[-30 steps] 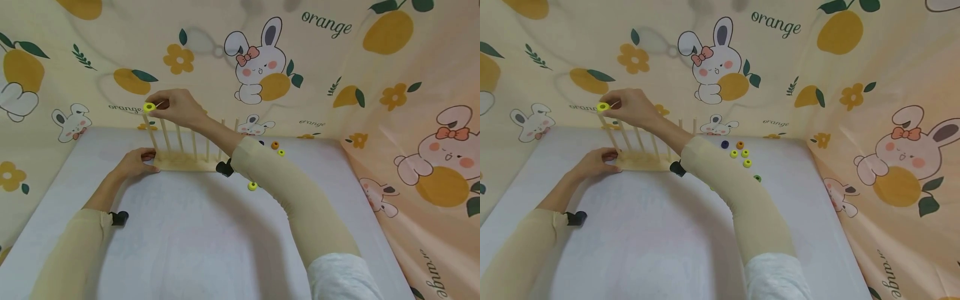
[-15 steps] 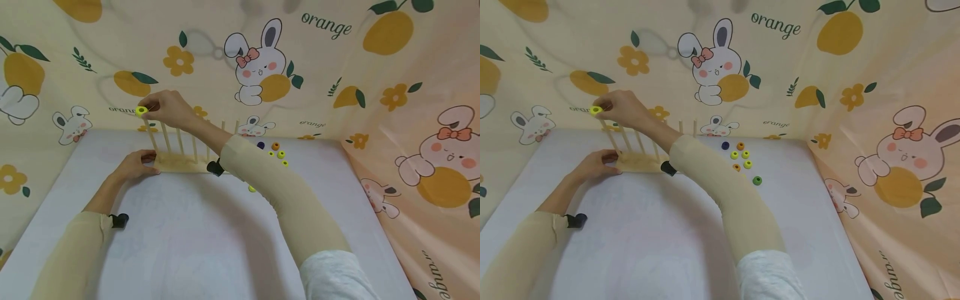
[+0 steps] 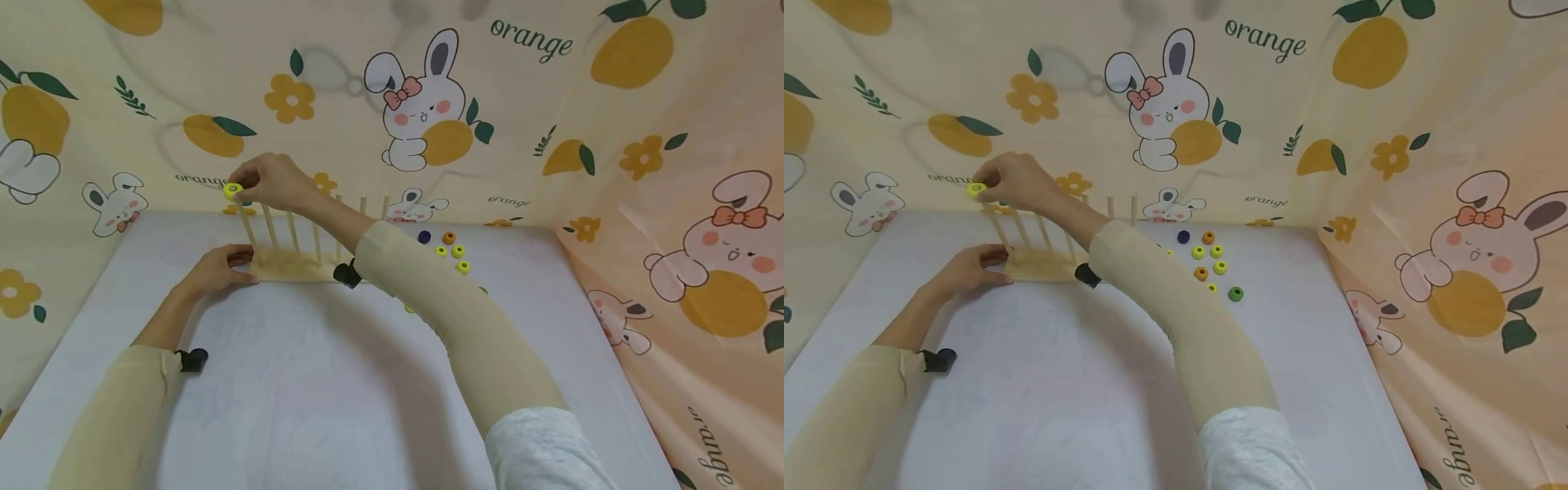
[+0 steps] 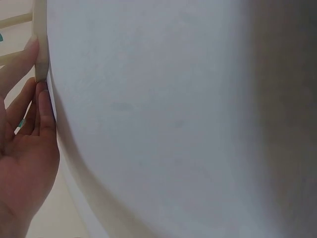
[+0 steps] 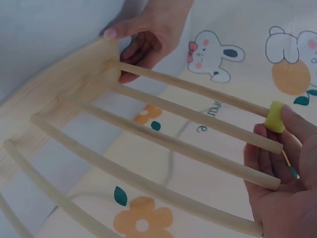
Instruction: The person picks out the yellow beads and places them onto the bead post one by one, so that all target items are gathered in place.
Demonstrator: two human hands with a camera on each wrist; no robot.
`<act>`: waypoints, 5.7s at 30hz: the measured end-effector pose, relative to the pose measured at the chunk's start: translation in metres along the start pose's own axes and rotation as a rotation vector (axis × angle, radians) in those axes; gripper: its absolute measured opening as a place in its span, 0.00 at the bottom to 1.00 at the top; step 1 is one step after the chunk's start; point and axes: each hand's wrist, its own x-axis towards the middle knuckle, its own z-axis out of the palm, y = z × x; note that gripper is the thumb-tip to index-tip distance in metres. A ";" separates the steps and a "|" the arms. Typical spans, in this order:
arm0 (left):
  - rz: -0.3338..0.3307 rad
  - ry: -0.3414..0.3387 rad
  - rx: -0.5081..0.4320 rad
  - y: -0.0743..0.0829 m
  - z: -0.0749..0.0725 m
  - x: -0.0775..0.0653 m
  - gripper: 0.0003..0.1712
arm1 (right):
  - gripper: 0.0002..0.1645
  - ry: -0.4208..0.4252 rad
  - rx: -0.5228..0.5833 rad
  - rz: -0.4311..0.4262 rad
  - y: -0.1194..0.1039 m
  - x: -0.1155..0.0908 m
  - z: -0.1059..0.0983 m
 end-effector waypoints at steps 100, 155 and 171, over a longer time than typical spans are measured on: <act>-0.047 -0.024 -0.010 0.004 0.002 0.001 0.47 | 0.19 0.442 0.267 0.179 0.180 -0.200 -0.098; -0.030 -0.002 -0.011 -0.002 0.004 -0.002 0.45 | 0.19 0.539 0.212 0.456 0.289 -0.310 -0.034; -0.016 0.005 -0.031 0.002 0.004 -0.003 0.45 | 0.22 0.486 0.233 0.574 0.307 -0.305 -0.028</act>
